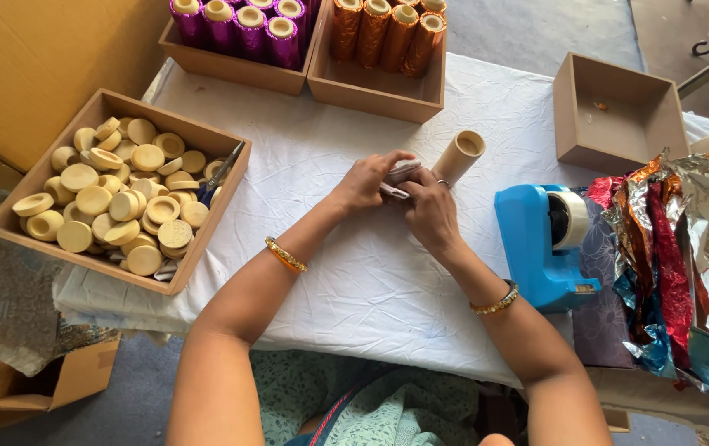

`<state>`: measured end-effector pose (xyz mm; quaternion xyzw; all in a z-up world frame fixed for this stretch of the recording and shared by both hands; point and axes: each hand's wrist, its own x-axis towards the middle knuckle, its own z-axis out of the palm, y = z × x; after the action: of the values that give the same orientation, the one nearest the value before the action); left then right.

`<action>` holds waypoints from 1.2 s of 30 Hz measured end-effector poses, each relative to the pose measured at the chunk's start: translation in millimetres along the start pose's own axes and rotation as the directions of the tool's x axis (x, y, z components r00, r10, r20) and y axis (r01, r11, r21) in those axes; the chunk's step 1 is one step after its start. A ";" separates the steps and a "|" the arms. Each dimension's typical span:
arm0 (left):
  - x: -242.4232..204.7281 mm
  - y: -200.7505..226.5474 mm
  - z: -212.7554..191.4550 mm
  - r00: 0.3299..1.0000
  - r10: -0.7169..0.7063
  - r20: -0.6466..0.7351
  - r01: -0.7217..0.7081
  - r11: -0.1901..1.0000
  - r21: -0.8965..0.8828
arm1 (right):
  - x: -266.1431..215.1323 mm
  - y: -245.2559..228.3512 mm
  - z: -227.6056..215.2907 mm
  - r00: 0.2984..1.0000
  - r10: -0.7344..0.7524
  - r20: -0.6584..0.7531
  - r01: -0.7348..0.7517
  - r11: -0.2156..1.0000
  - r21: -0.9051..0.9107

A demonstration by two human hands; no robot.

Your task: Wrapping the ends of small cardboard tubes with pieces of white cloth.

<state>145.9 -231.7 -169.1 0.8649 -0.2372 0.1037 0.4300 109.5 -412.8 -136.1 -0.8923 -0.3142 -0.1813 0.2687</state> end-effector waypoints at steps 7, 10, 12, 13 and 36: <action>-1.8 -7.4 -1.5 0.994 0.082 0.068 -0.079 0.996 -0.052 | 5.3 17.4 3.3 0.994 -0.094 0.057 0.087 0.989 0.119; -1.0 2.2 -2.5 0.989 0.142 0.031 -0.142 0.990 0.020 | 10.1 6.2 -3.6 0.996 -0.067 0.061 0.060 0.992 0.115; -2.4 4.8 -1.2 0.995 0.086 0.047 -0.086 0.996 0.004 | 9.4 10.7 -2.6 0.978 -0.203 0.044 0.198 0.976 0.094; -2.7 4.4 0.2 0.995 0.088 0.045 -0.088 0.996 0.004 | 8.8 13.5 -3.9 0.978 -0.204 0.044 0.200 0.976 0.092; -3.5 2.2 -4.9 0.993 0.036 0.115 -0.026 0.996 -0.089 | 6.8 13.2 -5.7 0.962 -0.237 0.135 0.250 0.964 -0.092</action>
<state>141.9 -227.8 -165.9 0.8462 -0.2798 0.0494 0.4509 122.3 -421.7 -133.1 -0.8695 -0.4273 -0.1745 0.1756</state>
